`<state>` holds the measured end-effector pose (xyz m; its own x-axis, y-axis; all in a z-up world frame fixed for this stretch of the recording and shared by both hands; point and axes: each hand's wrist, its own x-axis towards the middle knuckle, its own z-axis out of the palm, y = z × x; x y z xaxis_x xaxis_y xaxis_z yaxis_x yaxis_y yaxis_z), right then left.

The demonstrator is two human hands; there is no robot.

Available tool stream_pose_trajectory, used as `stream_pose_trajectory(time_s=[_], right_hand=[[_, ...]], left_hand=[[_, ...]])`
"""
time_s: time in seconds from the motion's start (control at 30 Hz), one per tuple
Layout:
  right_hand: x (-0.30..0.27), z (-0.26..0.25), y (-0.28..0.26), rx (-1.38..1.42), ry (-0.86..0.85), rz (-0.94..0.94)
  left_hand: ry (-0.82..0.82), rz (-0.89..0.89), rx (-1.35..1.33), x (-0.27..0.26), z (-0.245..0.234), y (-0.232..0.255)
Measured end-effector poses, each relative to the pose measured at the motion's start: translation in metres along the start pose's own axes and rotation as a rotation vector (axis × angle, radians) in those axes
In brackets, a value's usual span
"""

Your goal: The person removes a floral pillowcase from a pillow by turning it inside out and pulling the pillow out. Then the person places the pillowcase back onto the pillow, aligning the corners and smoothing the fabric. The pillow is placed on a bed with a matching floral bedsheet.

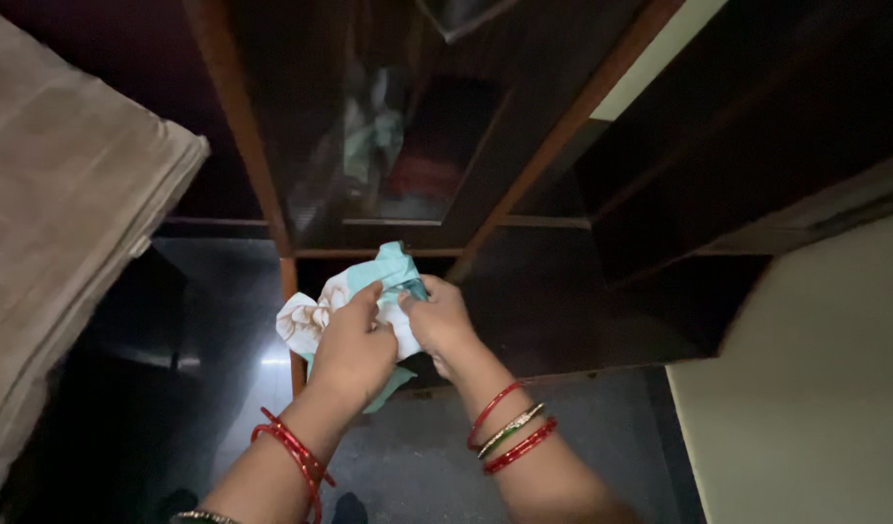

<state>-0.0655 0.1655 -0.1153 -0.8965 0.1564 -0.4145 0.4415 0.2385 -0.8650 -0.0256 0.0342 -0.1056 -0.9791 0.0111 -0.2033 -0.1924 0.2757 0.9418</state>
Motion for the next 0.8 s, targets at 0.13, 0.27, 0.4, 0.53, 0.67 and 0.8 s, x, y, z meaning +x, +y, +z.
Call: stream_pose_trajectory(time_s=[0.13,0.27,0.4,0.53,0.67,0.8], right_hand=[[0.012,0.004,0.019,0.057,-0.086,-0.004],[0.022,0.004,0.027,0.158,-0.175,0.021],[0.038,-0.004,0.041,0.26,-0.2,0.065],[0.064,-0.008,0.063,0.322,-0.148,0.163],[0.091,-0.013,0.097,-0.052,0.04,0.184],[0.101,-0.019,0.133,-0.435,0.286,0.034]], left_hand=[[0.046,-0.032,-0.027,0.012,0.021,-0.026],[0.11,-0.039,-0.052,0.009,0.032,-0.037],[0.166,0.136,0.061,0.014,0.044,-0.05],[0.099,0.192,0.303,0.035,0.058,-0.066],[-0.11,-0.022,0.563,0.053,0.072,-0.09],[-0.319,-0.109,0.715,0.061,0.081,-0.117]])
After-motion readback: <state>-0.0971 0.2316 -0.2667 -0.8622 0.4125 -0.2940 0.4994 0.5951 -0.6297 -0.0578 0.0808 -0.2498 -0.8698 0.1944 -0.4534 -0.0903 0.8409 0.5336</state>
